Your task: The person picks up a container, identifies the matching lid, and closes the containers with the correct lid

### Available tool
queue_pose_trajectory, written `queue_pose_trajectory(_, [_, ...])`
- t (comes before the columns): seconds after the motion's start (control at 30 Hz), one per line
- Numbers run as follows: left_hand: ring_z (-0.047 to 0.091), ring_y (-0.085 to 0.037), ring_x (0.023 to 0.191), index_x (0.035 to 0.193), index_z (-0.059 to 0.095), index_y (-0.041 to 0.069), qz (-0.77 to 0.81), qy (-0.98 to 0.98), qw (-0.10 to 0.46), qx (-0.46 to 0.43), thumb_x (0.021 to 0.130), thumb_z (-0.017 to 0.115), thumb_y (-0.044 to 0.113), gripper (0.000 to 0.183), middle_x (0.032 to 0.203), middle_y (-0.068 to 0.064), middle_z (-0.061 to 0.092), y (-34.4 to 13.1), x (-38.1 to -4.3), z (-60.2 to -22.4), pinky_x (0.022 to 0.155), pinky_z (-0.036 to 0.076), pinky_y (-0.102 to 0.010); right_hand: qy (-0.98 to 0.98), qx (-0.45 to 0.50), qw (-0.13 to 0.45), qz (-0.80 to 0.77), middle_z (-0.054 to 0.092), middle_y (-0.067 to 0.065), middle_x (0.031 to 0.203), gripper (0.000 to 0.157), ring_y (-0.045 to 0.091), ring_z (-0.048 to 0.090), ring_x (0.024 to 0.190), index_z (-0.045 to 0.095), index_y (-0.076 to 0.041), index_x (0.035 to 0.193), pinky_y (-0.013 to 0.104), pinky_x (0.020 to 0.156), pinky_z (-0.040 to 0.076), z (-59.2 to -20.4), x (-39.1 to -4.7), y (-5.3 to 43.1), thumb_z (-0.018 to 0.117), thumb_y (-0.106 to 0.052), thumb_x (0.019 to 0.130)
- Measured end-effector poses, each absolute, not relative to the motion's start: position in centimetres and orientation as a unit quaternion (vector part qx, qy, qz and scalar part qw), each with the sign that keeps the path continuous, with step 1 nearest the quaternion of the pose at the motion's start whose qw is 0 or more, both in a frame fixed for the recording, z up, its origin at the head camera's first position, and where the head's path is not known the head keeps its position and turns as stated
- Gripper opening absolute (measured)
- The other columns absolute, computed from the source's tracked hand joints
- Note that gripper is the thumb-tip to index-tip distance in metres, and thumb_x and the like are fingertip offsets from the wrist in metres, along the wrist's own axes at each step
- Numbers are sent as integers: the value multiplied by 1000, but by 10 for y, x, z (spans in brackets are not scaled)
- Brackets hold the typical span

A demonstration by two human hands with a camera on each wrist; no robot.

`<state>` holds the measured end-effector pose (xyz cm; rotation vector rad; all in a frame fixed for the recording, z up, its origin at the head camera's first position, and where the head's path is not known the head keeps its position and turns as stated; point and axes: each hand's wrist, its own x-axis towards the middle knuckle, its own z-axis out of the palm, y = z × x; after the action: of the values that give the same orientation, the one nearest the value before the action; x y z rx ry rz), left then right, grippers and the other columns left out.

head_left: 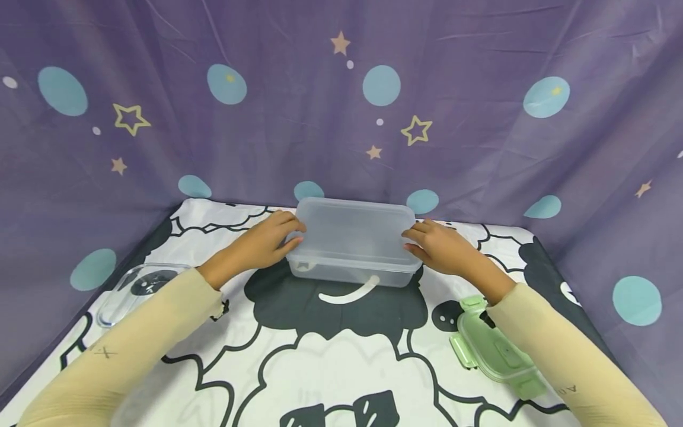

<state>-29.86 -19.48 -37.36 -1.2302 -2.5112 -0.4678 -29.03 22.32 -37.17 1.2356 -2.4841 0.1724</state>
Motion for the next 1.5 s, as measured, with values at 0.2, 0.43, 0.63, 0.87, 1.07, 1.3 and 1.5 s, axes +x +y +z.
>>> queue_pose_trajectory(0.2, [56, -22, 99, 116, 70, 6, -146, -854, 167, -470, 98, 72, 18, 22, 111, -5, 63, -201, -285, -383, 83, 50, -39, -870, 451, 186, 71, 71, 11, 109, 25, 30, 65, 100, 71, -1, 117, 45, 87, 56, -377, -276, 230, 71, -18, 98])
queue_pose_trajectory(0.43, [55, -21, 93, 112, 68, 7, -135, -808, 220, -529, 85, 84, 9, 31, 109, -4, 63, -209, -280, -392, 77, 50, -36, -840, 492, 216, 73, 70, 8, 106, 27, 25, 64, 94, 70, -2, 114, 41, 81, 54, -385, -266, 234, 76, -21, 94])
queue_pose_trajectory(0.63, [58, -23, 96, 112, 66, 5, -118, -794, 245, -543, 78, 85, -4, 40, 108, -6, 63, -211, -281, -397, 79, 53, -37, -817, 522, 238, 54, 66, 5, 104, 33, 23, 60, 90, 67, -4, 112, 37, 79, 52, -388, -261, 232, 83, -17, 86])
queue_pose_trajectory(0.87, [59, -25, 97, 113, 66, 5, -94, -792, 264, -543, 78, 85, -5, 41, 108, -7, 63, -211, -280, -398, 81, 54, -37, -803, 537, 259, 15, 65, 7, 104, 35, 25, 59, 93, 66, -4, 112, 38, 81, 52, -394, -259, 232, 84, -8, 83])
queue_pose_trajectory(1.07, [61, -25, 96, 112, 67, 4, -71, -793, 274, -539, 77, 85, -5, 40, 107, -7, 64, -211, -277, -397, 79, 55, -36, -793, 543, 274, 11, 65, 8, 103, 34, 26, 60, 92, 66, -3, 112, 39, 78, 55, -397, -258, 232, 81, -3, 82])
queue_pose_trajectory(1.3, [63, -24, 94, 108, 72, 5, -55, -799, 284, -527, 77, 84, -2, 33, 104, -6, 68, -210, -275, -394, 75, 58, -35, -792, 542, 282, 9, 63, 7, 99, 20, 26, 61, 90, 65, -3, 109, 38, 75, 55, -396, -257, 232, 71, -6, 90])
queue_pose_trajectory(1.5, [64, -22, 90, 105, 74, 4, -53, -788, 300, -535, 75, 80, -4, 32, 100, -6, 70, -209, -277, -395, 70, 57, -33, -785, 543, 299, 2, 64, 8, 96, 29, 25, 62, 87, 66, -1, 106, 38, 72, 56, -397, -257, 232, 42, -17, 109])
